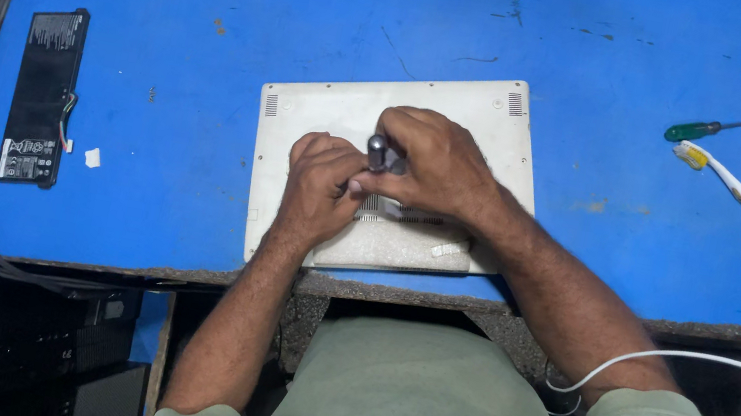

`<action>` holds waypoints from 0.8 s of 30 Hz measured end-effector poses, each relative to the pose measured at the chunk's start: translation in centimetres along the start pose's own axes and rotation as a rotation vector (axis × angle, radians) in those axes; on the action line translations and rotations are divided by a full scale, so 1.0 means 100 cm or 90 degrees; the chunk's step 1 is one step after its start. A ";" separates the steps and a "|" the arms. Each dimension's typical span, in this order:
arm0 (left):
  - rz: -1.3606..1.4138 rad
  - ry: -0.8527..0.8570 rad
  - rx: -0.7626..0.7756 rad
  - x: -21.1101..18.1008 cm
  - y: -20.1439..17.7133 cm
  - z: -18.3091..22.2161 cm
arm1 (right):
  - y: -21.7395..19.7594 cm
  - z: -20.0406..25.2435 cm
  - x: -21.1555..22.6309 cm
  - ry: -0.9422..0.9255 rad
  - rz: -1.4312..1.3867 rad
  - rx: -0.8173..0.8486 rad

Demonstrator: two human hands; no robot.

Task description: The person reassembles a white laptop by placing the bottom cover over the internal components and securing it with multiple screws. They use a screwdriver to tighten each screw into the designated holes on the laptop's underside.

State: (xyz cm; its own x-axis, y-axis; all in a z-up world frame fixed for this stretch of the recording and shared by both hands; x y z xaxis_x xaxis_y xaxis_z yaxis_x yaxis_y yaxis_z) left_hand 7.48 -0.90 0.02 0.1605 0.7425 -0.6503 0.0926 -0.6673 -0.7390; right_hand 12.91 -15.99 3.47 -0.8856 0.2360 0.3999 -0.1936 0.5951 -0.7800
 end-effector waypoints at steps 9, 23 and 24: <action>0.009 0.047 -0.023 0.005 0.002 0.002 | 0.001 -0.001 -0.002 0.094 -0.022 0.071; 0.007 0.081 -0.048 -0.003 -0.001 0.004 | -0.004 0.006 0.004 -0.061 -0.249 -0.077; -0.007 0.080 -0.040 -0.003 0.001 0.004 | -0.004 0.008 0.002 -0.035 -0.221 -0.054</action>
State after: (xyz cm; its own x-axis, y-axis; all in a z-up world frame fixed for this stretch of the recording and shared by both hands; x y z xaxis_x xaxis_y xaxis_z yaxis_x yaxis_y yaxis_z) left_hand 7.05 -1.21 0.08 0.2813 0.7387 -0.6125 0.1554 -0.6649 -0.7305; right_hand 12.47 -16.80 3.41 -0.7950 -0.0326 0.6057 -0.4537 0.6946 -0.5582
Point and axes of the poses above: each hand's wrist, its own z-axis away from the middle knuckle, its own y-axis out of the palm, x = y × z, the point moved 5 cm from there along -z, towards the middle knuckle, and after that the axes turned 15 degrees about -y, right-handed, at the moved point
